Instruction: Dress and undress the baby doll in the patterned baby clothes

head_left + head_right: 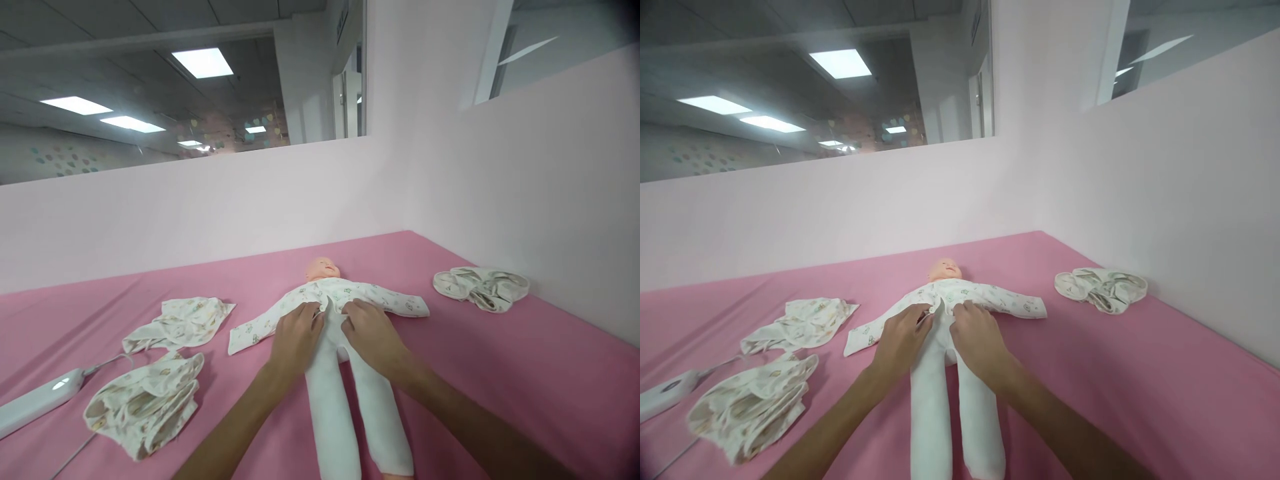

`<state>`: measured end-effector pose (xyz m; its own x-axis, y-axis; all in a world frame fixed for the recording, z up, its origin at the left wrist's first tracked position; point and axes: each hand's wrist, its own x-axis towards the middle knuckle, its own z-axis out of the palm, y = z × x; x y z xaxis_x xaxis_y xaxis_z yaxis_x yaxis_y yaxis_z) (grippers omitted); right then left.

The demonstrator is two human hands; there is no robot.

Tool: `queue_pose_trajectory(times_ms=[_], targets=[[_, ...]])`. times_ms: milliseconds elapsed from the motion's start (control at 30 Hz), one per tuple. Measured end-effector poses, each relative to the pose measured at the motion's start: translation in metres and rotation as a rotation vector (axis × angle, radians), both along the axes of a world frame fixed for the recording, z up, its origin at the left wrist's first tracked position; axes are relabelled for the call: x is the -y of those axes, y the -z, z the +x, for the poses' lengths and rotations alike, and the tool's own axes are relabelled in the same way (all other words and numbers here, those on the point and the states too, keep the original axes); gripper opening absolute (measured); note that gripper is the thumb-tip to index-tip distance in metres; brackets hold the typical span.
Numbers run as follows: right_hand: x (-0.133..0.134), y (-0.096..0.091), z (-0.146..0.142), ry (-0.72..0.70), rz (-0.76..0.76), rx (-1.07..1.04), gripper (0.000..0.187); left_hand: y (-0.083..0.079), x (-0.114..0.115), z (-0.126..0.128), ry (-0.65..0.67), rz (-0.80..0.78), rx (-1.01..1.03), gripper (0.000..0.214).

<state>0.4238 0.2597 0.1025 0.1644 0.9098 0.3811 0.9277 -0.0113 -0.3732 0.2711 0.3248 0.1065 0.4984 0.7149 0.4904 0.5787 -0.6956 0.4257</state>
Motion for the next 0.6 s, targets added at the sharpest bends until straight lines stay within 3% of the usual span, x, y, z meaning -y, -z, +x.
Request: queue_pose_trajectory(times_ms=[100,333,467,600], targets=[[-0.004,0.002,0.013,-0.034,0.102,-0.296,0.017,0.005,-0.004,0.006,0.029,0.103,0.016,0.02],[0.001,0.003,0.013,-0.097,0.172,-0.687,0.012,0.01,-0.006,0.019,0.104,0.15,0.045,0.021],[0.001,0.003,0.01,-0.11,0.164,-0.827,0.01,0.014,-0.006,0.02,0.097,0.218,0.061,0.02],[0.001,0.003,0.011,-0.118,0.13,-0.87,0.012,0.018,-0.005,0.02,0.05,0.386,-0.038,0.022]])
